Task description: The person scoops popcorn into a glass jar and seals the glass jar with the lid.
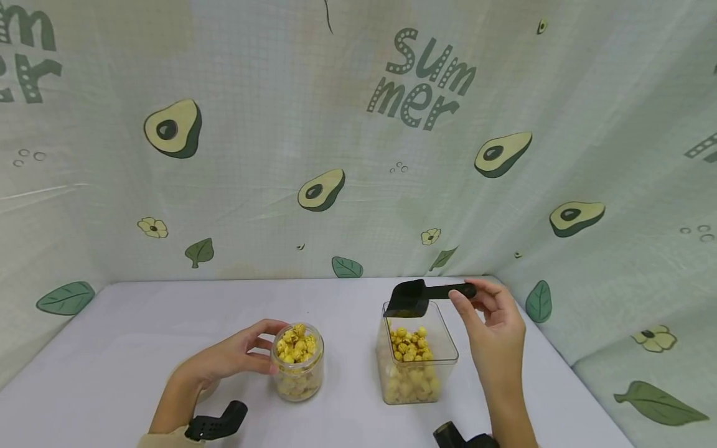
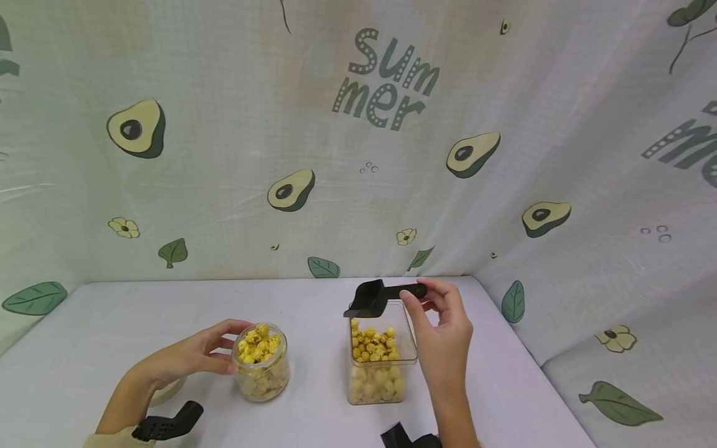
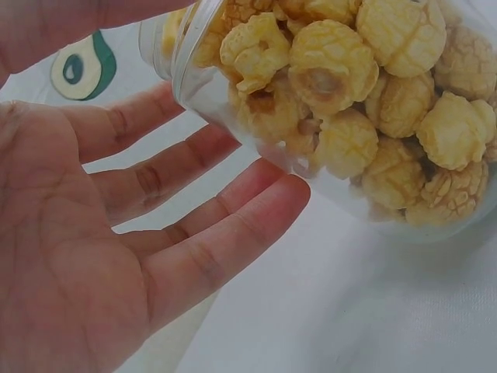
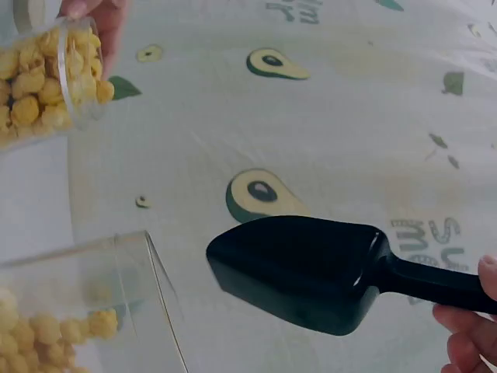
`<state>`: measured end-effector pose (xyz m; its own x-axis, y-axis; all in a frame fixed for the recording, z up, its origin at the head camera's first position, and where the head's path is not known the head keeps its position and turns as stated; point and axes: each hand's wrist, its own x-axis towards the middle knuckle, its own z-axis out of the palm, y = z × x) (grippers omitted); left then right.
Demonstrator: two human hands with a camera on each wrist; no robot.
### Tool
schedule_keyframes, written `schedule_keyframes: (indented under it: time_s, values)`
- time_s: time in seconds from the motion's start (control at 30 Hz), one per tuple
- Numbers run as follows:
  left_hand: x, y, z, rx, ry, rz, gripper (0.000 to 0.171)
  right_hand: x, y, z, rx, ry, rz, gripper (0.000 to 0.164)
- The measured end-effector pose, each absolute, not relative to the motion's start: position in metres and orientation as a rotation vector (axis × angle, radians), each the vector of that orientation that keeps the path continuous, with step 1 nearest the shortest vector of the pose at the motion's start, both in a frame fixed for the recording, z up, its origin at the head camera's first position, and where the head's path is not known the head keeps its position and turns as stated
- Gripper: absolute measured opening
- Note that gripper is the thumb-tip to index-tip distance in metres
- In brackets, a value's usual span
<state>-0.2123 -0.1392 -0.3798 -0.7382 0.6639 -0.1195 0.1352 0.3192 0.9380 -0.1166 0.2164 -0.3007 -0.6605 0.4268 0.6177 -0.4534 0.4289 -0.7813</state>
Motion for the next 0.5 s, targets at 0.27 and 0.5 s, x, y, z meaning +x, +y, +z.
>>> schedule_keyframes:
  time_s: [0.27, 0.5]
  values:
    - [-0.214, -0.139, -0.38, 0.678, 2.106, 1.409, 0.07, -0.124, 0.241, -0.306, -0.117, -2.101, 1.14, 0.028]
    - [-0.212, -0.138, -0.38, 0.65, 2.103, 1.421, 0.07, -0.131, 0.25, -0.319, -0.069, -2.368, 0.98, 0.028]
